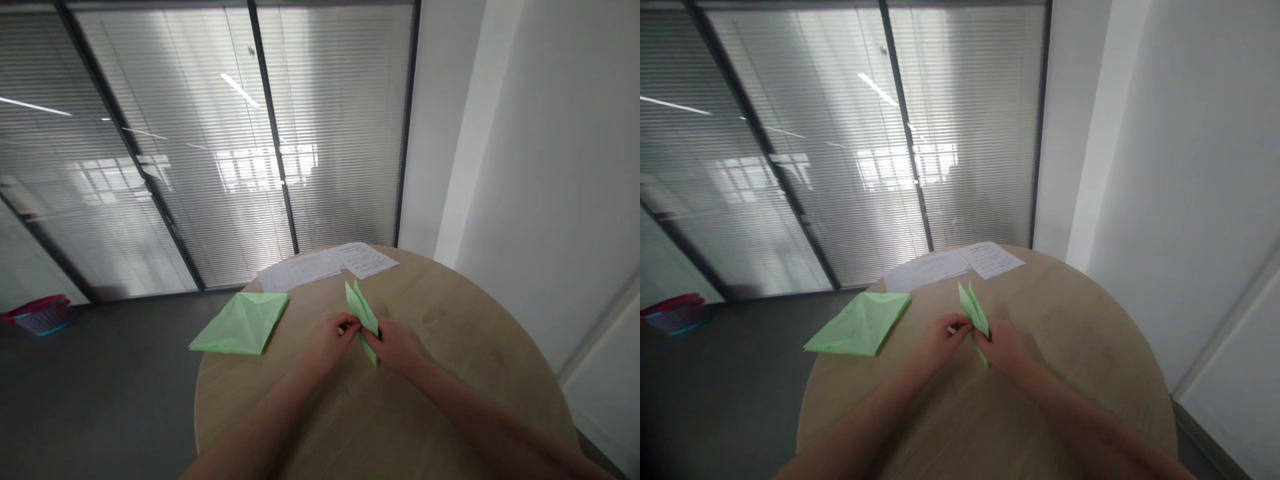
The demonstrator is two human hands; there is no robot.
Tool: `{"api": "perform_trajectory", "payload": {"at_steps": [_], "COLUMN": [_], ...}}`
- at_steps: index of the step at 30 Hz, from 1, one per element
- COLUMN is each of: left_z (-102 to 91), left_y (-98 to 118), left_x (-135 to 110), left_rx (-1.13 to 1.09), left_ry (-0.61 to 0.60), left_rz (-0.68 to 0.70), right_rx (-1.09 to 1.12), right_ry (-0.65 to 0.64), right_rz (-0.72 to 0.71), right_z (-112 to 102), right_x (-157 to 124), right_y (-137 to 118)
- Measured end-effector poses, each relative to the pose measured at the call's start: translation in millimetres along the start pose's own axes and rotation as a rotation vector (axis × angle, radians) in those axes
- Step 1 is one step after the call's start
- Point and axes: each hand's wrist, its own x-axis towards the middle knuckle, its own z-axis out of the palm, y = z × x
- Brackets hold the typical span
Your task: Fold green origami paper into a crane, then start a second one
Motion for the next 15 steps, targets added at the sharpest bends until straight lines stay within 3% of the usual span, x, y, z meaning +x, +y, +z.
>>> {"api": "perform_trajectory", "payload": {"at_steps": [5, 11, 15], "left_z": [-2.3, -2.6, -1.5], "left_y": [0, -2, -3], "left_x": [-1, -1, 1], "left_rx": [0.006, -0.006, -0.067], "left_ry": [0.0, 0.086, 0.044], "left_rz": [-0.027, -0.066, -0.09], "right_rx": [-0.1, -0.23, -0.219], "right_ry": [-0.064, -0.106, -0.106], "right_rz": [-0.037, -0.127, -0.198], "right_z": [-1, -2, -5], "right_x": [-4, -9, -11], "right_y": [-7, -10, -12]}}
